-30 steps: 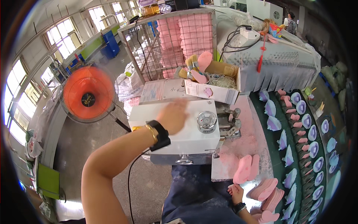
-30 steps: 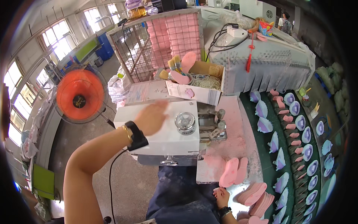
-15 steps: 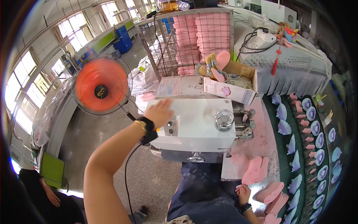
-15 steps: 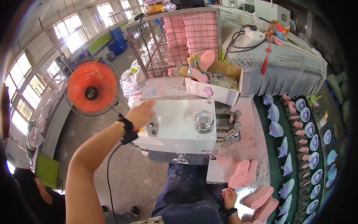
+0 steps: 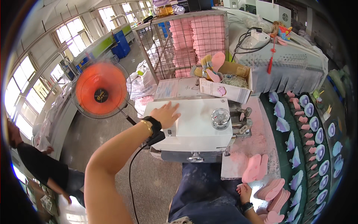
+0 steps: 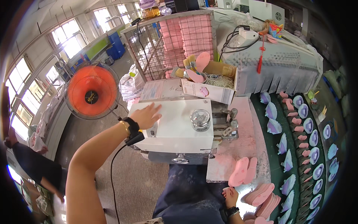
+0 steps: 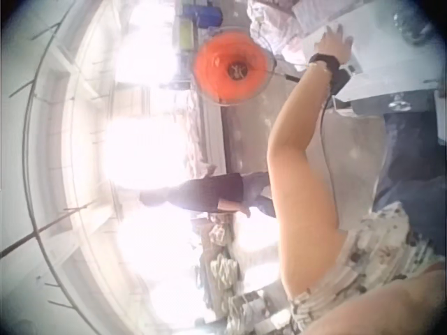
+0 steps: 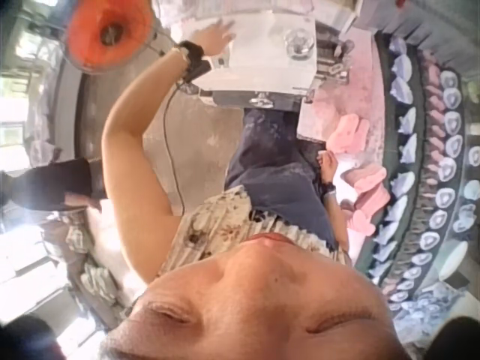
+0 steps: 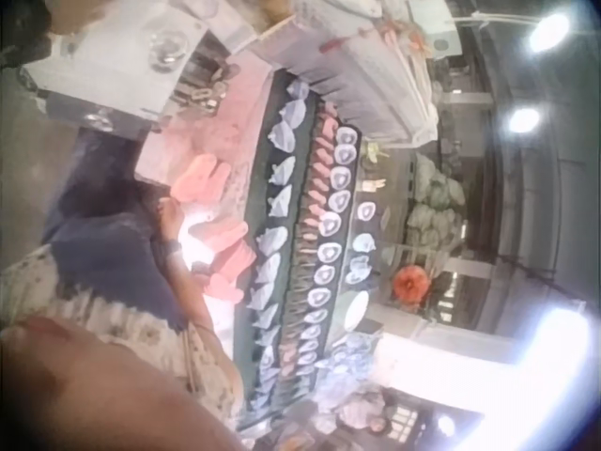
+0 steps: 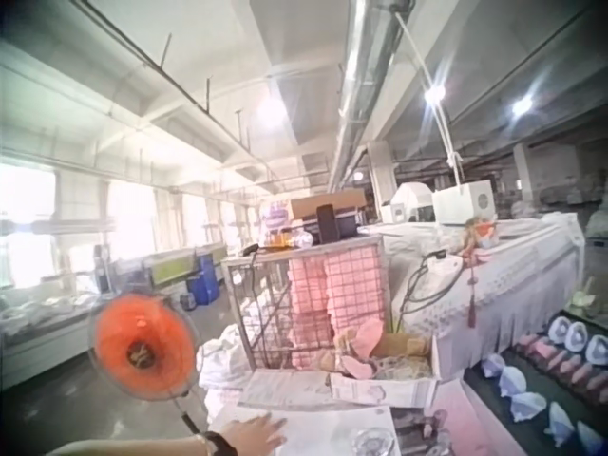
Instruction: Operating and adjusting settings on a shoe manufacturing machine.
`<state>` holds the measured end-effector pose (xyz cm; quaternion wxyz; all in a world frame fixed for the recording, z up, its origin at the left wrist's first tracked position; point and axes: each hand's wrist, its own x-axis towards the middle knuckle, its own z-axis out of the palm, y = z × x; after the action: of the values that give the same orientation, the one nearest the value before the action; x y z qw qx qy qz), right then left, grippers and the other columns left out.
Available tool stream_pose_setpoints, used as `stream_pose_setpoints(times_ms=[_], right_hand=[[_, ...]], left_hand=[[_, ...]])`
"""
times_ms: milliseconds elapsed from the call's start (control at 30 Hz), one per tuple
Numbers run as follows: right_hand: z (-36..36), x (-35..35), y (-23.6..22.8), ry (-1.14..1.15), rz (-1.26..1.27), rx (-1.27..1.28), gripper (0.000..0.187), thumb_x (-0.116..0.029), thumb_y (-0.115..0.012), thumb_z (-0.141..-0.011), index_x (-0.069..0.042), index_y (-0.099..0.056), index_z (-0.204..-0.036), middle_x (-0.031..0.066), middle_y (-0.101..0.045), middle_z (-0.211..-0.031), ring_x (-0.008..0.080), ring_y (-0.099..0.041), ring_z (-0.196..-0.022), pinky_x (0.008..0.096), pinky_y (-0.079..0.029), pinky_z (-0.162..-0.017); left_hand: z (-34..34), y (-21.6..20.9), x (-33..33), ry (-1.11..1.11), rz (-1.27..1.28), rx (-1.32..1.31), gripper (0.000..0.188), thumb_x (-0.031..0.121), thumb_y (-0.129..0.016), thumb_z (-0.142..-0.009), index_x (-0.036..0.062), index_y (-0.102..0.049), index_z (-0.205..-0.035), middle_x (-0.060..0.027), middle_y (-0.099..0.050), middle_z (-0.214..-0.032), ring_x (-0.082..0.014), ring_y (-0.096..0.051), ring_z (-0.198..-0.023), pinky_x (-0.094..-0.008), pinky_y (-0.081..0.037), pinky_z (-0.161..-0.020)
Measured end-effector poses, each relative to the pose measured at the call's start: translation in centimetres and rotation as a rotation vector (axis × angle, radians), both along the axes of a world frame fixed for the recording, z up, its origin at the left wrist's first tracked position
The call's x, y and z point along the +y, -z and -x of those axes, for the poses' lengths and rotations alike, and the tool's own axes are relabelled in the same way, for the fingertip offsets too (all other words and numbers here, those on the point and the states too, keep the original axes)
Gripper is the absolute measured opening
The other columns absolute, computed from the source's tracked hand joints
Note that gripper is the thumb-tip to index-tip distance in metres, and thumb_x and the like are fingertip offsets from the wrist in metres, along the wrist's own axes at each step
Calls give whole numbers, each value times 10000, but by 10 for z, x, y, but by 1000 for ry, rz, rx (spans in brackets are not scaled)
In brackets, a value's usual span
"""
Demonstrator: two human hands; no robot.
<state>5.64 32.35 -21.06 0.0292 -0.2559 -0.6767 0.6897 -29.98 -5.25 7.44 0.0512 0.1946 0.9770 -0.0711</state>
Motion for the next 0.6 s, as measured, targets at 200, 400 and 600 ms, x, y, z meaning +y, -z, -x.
stream_pose_setpoints(times_ms=[200, 400, 600], right_hand=[[2, -2, 3, -2, 4, 0, 223, -141, -529, -966, 5, -673, -879, 42, -639, -707, 76, -535, -594, 204, -402, -541], [2, -1, 1, -14, -12, 8, 223, -134, -525, -964, 7, -670, -872, 46, -644, -704, 76, -535, -587, 201, -403, -543], [3, 0, 10, -9, -13, 31, 220, -130, -524, -963, 17, -663, -877, 49, -640, -692, 75, -531, -575, 201, -401, -542]], left_hand=[[0, -12, 7, -119, 124, 10, 649, 567, -309, -1000, 252, -218, -1560, -202, -287, -1570, -327, -353, -1429, -493, -390, -1092], [-7, 0, 2, -75, -68, -79, 689, 608, -325, -979, 266, -202, -1565, -199, -230, -1595, -390, -289, -1450, -544, -339, -1112], [-13, -1, 2, -10, -52, -49, 672, 617, -348, -976, 297, -233, -1556, -205, -225, -1595, -412, -293, -1442, -532, -348, -1111]])
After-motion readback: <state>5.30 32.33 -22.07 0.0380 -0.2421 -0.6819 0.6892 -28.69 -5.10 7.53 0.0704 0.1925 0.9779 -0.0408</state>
